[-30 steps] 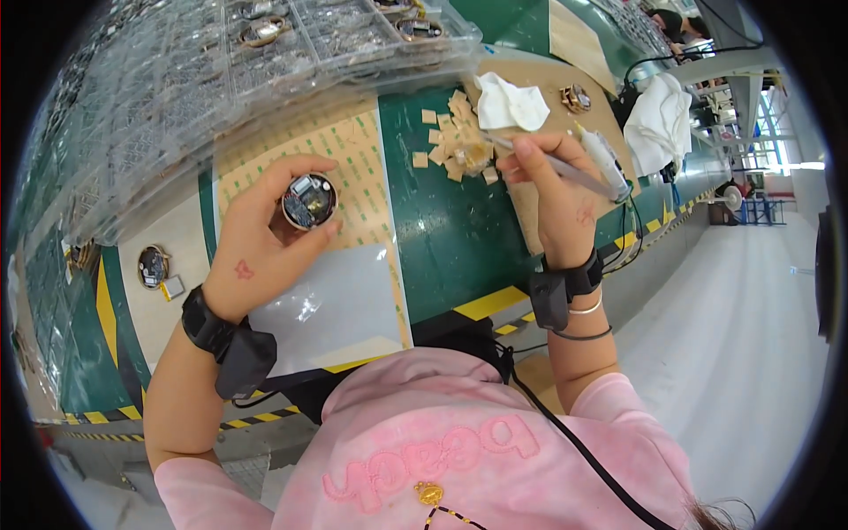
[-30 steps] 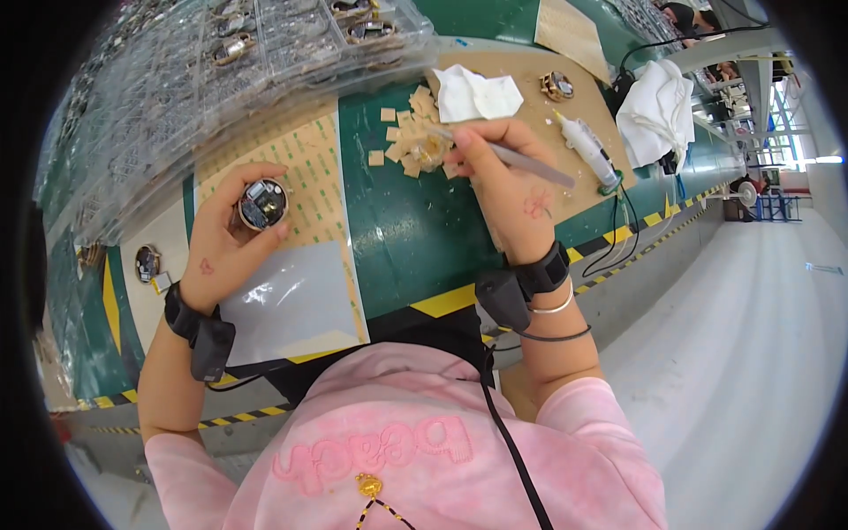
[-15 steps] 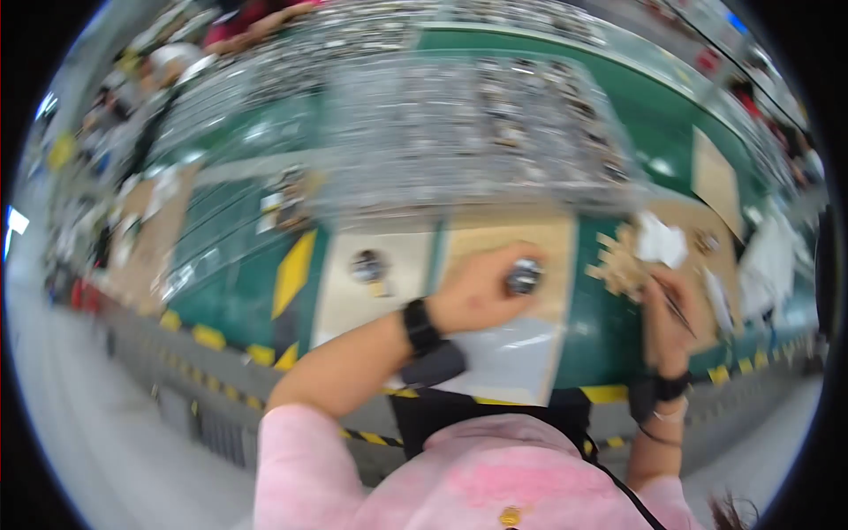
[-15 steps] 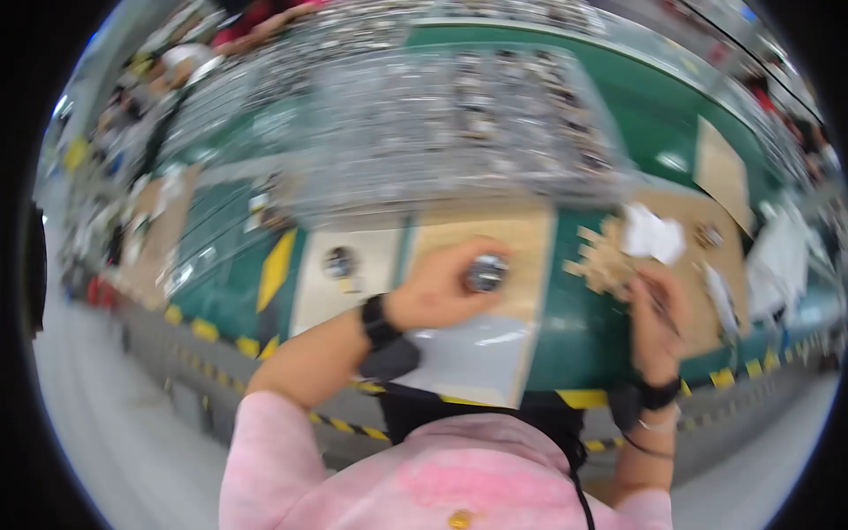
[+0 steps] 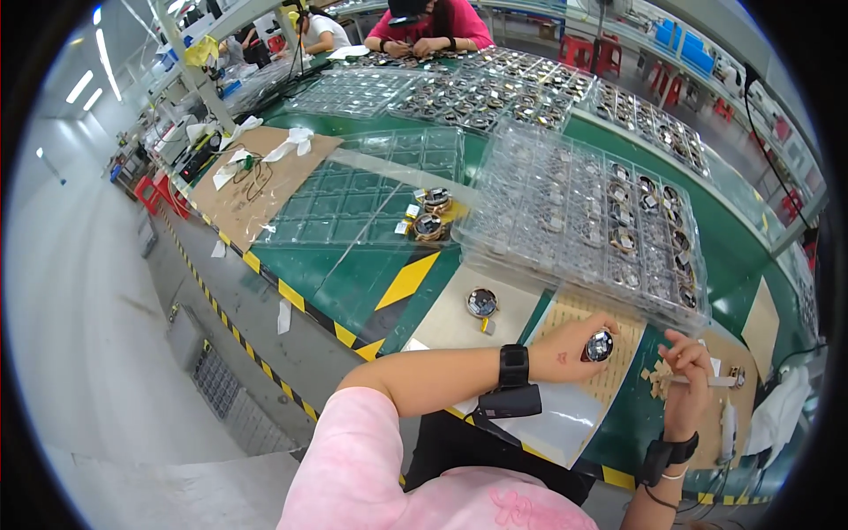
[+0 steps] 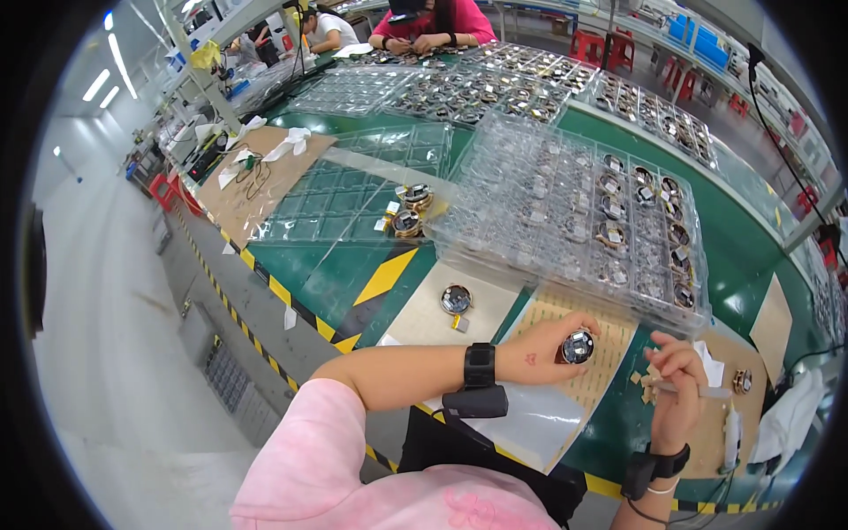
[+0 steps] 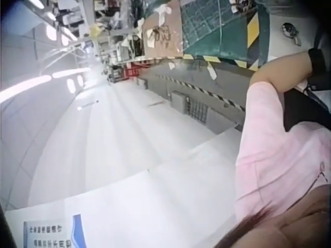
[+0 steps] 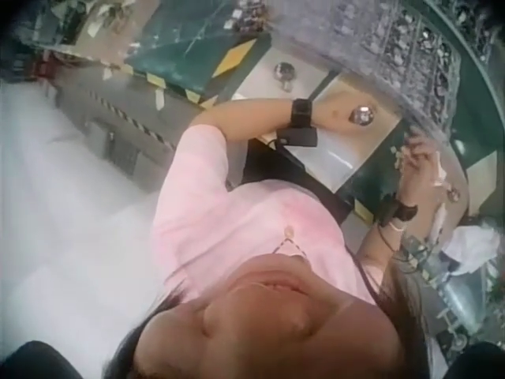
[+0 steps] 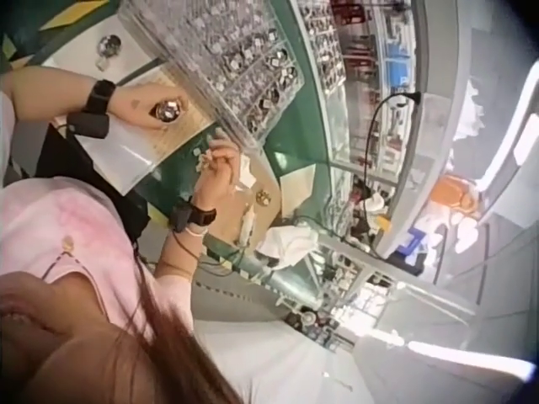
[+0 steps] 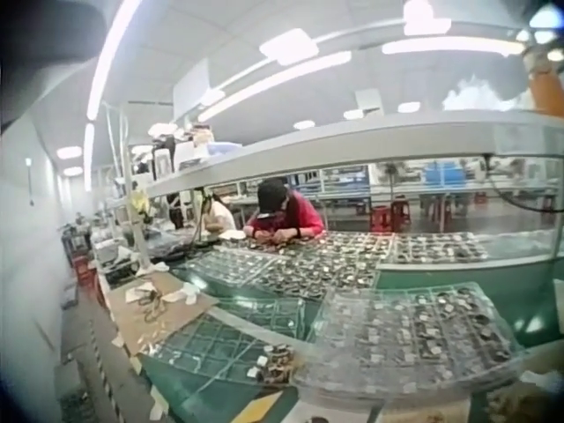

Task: Assembling electronic components into smartwatch casings using tweezers and manual placement.

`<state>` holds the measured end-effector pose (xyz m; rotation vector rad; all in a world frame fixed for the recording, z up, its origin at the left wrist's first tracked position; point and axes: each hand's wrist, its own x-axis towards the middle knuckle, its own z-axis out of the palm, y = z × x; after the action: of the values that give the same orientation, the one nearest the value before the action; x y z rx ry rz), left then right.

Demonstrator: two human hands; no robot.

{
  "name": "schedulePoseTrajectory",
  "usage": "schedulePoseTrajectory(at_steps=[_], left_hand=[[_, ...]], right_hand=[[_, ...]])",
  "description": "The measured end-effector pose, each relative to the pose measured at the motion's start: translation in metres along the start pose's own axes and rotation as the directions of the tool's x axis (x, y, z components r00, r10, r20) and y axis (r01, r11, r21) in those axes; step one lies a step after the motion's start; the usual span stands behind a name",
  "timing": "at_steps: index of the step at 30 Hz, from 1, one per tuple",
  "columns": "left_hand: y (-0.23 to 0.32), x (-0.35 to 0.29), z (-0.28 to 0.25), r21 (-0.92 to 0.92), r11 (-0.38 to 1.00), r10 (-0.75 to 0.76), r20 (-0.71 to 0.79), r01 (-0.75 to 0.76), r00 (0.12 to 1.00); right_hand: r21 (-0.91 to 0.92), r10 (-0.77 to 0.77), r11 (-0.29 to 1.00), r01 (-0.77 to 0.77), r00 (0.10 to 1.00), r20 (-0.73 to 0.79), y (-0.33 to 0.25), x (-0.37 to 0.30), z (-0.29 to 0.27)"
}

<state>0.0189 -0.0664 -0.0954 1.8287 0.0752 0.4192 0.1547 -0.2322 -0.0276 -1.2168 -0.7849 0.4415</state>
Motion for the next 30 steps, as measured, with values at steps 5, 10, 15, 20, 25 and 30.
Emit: schedulePoseTrajectory(at_steps=[5, 10, 15, 20, 25, 30], left_hand=[[0.004, 0.003, 0.007, -0.05, 0.999, 0.01, 0.014, -0.009, 1.0], [0.007, 0.004, 0.007, -0.036, 0.999, -0.001, 0.036, 0.002, 0.999], [0.01, 0.003, 0.011, -0.049, 0.998, -0.036, 0.037, 0.038, 0.999], [0.01, 0.002, 0.015, -0.019, 0.999, -0.033, 0.09, 0.035, 0.995], [0.003, 0.003, 0.006, 0.039, 0.999, -0.013, -0.041, 0.015, 0.999], [0.011, 0.013, -0.004, -0.312, 0.935, -0.162, 0.045, 0.168, 0.986]], right_hand=[[0.093, 0.133, 0.985, -0.144, 0.984, 0.115, 0.019, 0.002, 0.003], [0.08, 0.23, 0.967, -0.242, 0.963, 0.139, 0.042, -0.011, -0.004], [0.084, 0.276, 0.955, -0.285, 0.956, 0.101, 0.031, -0.018, -0.005], [0.076, 0.262, 0.961, -0.266, 0.963, 0.064, 0.033, -0.024, -0.004], [0.062, 0.28, 0.957, -0.282, 0.959, 0.032, 0.042, -0.013, 0.003], [-0.066, 0.284, 0.958, -0.279, 0.955, 0.088, 0.036, -0.006, 0.004]])
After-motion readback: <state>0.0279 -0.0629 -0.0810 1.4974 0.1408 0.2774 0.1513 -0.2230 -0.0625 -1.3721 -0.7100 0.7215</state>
